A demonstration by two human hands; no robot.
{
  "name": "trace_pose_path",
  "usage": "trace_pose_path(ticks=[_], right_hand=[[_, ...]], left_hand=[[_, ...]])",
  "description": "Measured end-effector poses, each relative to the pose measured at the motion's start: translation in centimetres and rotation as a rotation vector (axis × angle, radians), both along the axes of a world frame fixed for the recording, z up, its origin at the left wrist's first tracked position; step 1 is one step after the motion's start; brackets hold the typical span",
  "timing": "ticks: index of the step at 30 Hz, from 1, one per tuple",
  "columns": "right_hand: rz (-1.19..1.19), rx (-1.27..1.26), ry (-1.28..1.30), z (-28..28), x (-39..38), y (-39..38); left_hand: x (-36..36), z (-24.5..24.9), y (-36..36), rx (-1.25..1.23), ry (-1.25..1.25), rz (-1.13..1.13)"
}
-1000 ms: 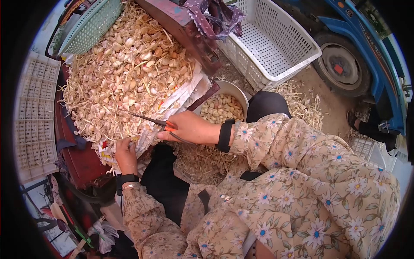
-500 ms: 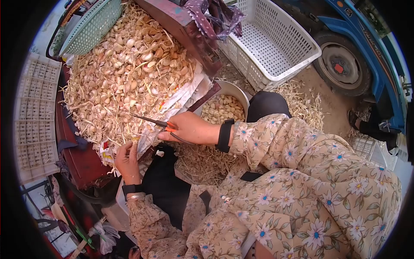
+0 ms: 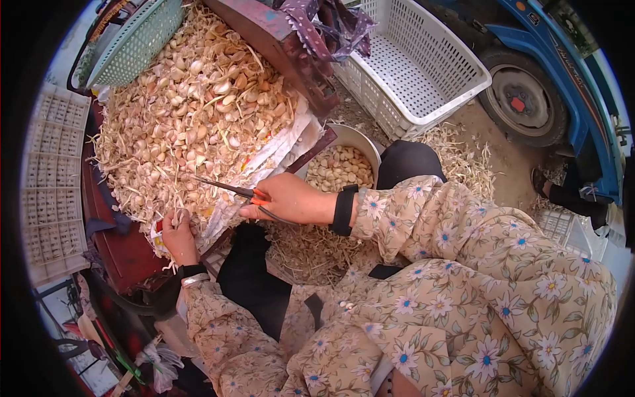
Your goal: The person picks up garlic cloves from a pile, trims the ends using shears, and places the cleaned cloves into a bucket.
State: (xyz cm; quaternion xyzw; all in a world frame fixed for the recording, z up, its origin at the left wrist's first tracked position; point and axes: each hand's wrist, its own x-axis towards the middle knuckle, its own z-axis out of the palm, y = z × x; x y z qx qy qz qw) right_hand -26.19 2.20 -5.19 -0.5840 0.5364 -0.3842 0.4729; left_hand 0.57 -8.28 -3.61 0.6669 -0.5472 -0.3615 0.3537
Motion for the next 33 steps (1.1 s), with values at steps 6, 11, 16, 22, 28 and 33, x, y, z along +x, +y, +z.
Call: trace_pose_path(ticks=[6,11,16,22,28,33], right_hand=[[-0.044,-0.04,0.009,-0.4,0.3,0.1],[0.007,0.029,-0.035,-0.7,0.5,-0.1],[0.126,0.418,-0.823,-0.3,1.5,0.0],[0.139,0.452,-1.049,-0.2,2.4,0.0],[0.128,0.599,-1.041,0.5,2.2,0.2],[0.054,0.602,-1.066,0.0,1.9,-0.3]], left_hand=[[0.7,0.3,1.6,-0.037,0.185,0.035],[-1.9,2.1,3.8,0.01,0.521,0.041],[-6.7,2.9,7.7,0.036,0.613,-0.052],[-8.7,1.7,10.3,0.039,0.517,-0.089],[-7.9,2.7,12.3,0.189,0.728,-0.017],[-7.2,3.3,13.9,0.241,0.693,0.019]])
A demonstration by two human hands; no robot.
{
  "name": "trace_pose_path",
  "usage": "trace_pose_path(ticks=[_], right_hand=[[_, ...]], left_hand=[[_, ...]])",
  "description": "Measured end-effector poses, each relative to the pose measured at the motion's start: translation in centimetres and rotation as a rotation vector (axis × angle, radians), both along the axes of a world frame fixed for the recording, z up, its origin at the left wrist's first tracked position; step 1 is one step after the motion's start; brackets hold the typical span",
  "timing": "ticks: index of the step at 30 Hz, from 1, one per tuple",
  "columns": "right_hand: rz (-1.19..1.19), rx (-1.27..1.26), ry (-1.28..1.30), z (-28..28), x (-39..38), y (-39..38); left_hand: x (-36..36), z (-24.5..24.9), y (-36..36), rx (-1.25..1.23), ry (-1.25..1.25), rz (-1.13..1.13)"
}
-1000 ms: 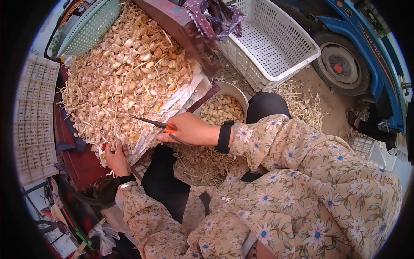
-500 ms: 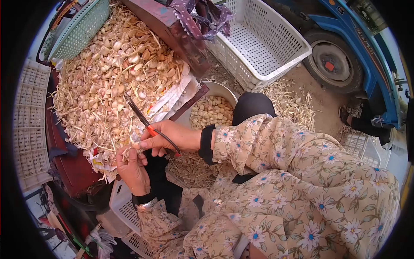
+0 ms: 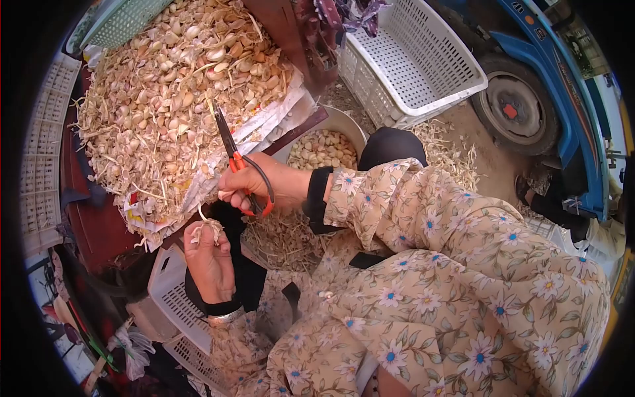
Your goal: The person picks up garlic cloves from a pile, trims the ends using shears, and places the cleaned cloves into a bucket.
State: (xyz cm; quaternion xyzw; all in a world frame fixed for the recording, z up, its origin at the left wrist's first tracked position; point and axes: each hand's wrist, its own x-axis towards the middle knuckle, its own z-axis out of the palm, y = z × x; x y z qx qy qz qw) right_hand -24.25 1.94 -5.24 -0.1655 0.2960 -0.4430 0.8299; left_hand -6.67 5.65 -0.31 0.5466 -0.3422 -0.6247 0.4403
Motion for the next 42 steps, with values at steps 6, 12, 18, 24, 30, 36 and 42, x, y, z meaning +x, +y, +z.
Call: trace_pose_path(ticks=[6,12,18,24,30,36,42], right_hand=[[0.027,-0.165,0.242,0.6,-0.9,-0.2],[-0.096,-0.752,0.686,0.1,1.2,1.7],[-0.199,-0.956,0.806,0.4,1.0,2.0],[-0.265,-0.725,0.75,1.1,0.1,1.6],[-0.218,-0.68,0.79,0.7,0.5,1.3],[-0.244,-0.685,0.918,-0.7,0.1,0.5],[-0.231,-0.656,0.894,-0.4,0.3,0.5]], left_hand=[[2.8,-0.3,0.9,-0.564,-0.93,-1.036],[0.0,-0.1,-0.8,0.249,0.195,-0.262],[0.4,1.0,-0.3,0.25,0.15,-0.125],[13.6,4.2,0.2,0.086,-0.896,-0.212],[9.1,2.3,-5.9,-0.394,-0.99,-0.25],[5.9,-2.7,-12.7,-0.627,-1.241,-0.556],[5.9,-3.2,-13.2,-0.71,-1.508,-0.665]])
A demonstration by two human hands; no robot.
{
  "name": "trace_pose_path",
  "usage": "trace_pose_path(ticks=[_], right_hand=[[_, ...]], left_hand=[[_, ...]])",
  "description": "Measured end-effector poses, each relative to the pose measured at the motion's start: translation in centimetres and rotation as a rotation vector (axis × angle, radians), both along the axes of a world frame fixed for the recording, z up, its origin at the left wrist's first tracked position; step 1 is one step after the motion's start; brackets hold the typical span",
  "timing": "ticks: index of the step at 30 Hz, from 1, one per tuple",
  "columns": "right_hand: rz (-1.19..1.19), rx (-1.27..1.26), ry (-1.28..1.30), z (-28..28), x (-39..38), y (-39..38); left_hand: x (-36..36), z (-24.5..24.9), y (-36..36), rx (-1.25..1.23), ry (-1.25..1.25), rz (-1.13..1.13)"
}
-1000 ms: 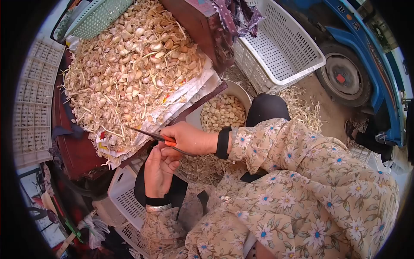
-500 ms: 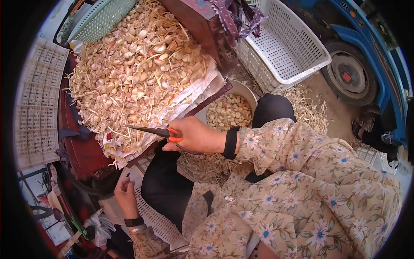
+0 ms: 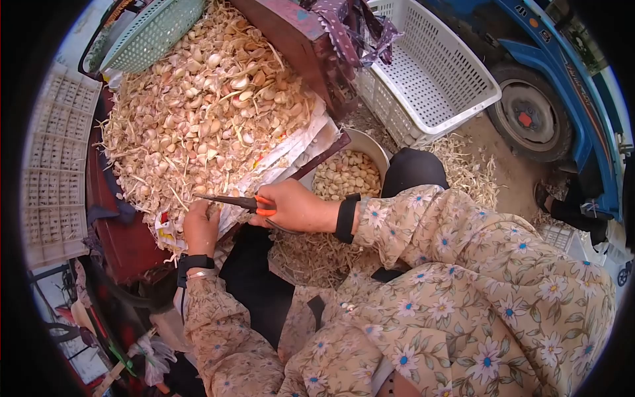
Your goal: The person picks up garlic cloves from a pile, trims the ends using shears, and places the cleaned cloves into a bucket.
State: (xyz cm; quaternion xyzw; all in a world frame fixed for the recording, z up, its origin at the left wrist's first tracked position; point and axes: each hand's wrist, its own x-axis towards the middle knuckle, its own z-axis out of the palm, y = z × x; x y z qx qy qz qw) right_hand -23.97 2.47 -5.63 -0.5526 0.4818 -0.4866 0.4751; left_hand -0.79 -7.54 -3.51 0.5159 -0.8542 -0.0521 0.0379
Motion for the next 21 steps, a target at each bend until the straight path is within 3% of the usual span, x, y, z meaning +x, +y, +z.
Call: trace_pose_path(ticks=[5,8,15,21], right_hand=[[0.0,0.006,0.002,0.4,-0.2,0.1],[-0.011,-0.005,0.025,0.0,-0.4,0.1],[-0.052,0.044,0.032,0.0,-0.5,-0.3],[-0.053,0.06,0.006,0.3,-0.6,-0.4]], left_hand=[[-1.4,0.1,0.5,-0.018,-0.124,0.132],[0.7,-1.3,0.0,-0.064,0.109,0.1],[2.7,-0.8,1.4,0.016,0.396,0.25],[2.0,1.2,0.4,0.203,0.692,0.524]])
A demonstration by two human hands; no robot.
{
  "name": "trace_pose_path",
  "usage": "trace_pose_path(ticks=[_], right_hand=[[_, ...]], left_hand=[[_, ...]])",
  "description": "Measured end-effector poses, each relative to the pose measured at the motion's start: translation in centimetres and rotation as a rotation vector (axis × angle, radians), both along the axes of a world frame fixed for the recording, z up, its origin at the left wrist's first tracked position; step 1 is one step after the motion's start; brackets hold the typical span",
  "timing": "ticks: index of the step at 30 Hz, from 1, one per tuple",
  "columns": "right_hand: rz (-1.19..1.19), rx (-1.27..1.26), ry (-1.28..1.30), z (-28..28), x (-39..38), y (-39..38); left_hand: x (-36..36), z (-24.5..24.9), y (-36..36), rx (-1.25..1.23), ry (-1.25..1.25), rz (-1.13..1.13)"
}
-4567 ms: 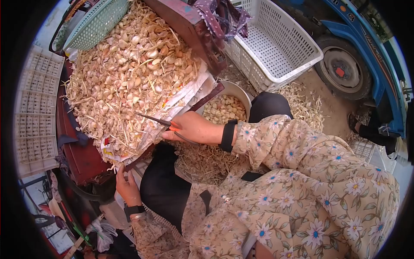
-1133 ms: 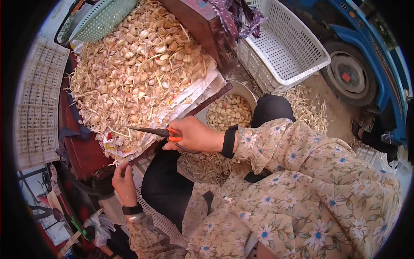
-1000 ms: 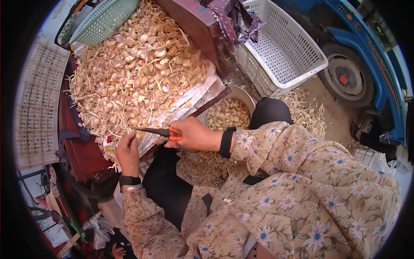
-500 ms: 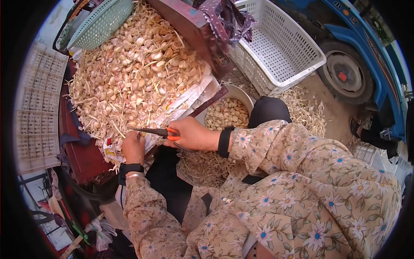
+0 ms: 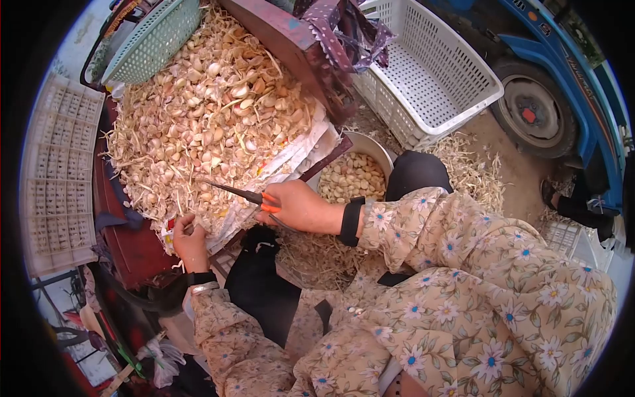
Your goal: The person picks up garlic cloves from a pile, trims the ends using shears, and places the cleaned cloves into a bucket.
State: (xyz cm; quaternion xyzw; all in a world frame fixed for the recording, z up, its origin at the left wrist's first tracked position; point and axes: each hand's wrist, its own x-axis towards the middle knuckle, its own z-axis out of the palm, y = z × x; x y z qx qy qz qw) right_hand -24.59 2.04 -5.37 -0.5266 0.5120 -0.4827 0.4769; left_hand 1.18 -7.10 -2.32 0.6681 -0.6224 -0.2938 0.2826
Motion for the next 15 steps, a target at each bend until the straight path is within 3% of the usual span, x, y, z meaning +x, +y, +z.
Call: trace_pose_path(ticks=[3,10,15], right_hand=[[-0.015,-0.015,0.045,0.0,0.0,-0.1],[-0.007,0.035,-0.007,0.5,-0.1,0.0],[-0.017,0.031,-0.021,0.3,0.0,0.0]], left_hand=[[-0.9,0.6,-0.8,0.042,0.053,0.037],[-1.6,-0.4,-3.6,-0.318,-0.827,-0.432],[-2.8,-0.5,-4.1,-0.134,-0.916,-0.546]])
